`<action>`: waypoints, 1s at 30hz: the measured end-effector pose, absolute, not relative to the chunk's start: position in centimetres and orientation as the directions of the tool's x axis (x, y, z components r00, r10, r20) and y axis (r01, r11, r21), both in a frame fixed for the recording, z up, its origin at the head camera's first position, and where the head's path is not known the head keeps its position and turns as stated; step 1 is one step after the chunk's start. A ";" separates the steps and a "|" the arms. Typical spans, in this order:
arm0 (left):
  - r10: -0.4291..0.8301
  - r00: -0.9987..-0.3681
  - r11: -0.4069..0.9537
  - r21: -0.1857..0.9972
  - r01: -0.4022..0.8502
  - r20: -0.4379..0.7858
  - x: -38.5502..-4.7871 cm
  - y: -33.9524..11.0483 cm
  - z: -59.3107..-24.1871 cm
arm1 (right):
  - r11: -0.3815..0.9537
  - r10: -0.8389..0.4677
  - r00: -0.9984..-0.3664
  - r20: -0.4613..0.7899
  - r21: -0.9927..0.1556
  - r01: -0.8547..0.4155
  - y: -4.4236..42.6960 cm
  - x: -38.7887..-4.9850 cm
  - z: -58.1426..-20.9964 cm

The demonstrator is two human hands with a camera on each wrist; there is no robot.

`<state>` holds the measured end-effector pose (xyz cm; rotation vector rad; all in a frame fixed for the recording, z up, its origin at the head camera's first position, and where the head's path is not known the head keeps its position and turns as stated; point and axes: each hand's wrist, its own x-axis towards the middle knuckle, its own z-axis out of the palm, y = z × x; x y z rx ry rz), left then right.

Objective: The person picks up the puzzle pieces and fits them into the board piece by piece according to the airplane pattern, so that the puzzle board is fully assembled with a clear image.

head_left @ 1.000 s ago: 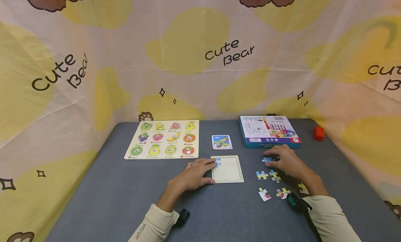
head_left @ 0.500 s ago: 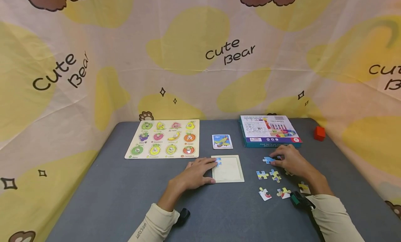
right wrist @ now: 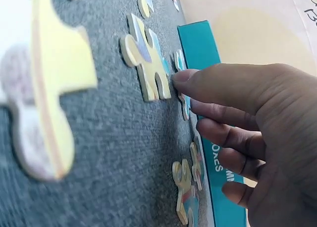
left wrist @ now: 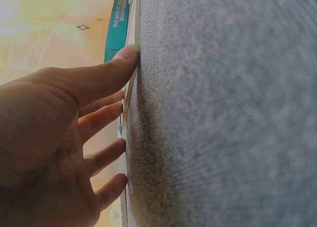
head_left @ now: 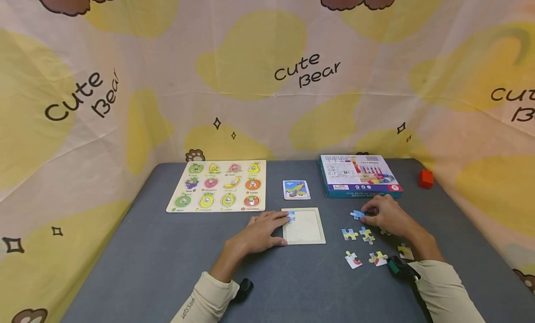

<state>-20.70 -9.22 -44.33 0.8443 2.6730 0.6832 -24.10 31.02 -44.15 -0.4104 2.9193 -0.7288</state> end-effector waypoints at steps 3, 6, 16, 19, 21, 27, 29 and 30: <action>0.591 -0.800 0.726 0.499 0.474 -0.100 -20.7 -9.2 -44.4 | 0.841 -0.300 -0.954 -0.025 -0.478 -0.253 30.6 -24.0 -44.1; 0.589 -0.802 0.729 0.493 0.475 -0.100 -20.7 -9.2 -44.5 | 0.832 -0.318 -0.948 -0.020 -0.485 -0.269 30.1 -24.0 -44.1; 0.590 -0.802 0.732 0.478 0.485 -0.091 -20.7 -9.1 -44.5 | 0.803 -0.368 -0.930 -0.002 -0.505 -0.317 27.1 -24.3 -43.9; 0.590 -0.802 0.731 0.483 0.482 -0.094 -20.7 -9.1 -44.5 | 0.791 -0.387 -0.922 0.008 -0.510 -0.337 26.0 -24.3 -43.8; 0.590 -0.802 0.731 0.485 0.480 -0.096 -20.6 -9.1 -44.4 | 0.788 -0.393 -0.920 0.010 -0.512 -0.342 25.2 -24.4 -43.8; 0.591 -0.801 0.731 0.486 0.480 -0.098 -20.6 -9.1 -44.4 | 0.783 -0.425 -0.905 0.018 -0.494 -0.378 22.9 -24.7 -43.6; 0.593 -0.800 0.730 0.484 0.482 -0.098 -20.6 -9.1 -44.4 | 0.782 -0.441 -0.897 0.029 -0.478 -0.400 22.2 -25.0 -43.8; 0.594 -0.799 0.730 0.483 0.483 -0.098 -20.6 -9.1 -44.3 | 0.776 -0.455 -0.890 0.035 -0.474 -0.416 21.8 -25.1 -43.8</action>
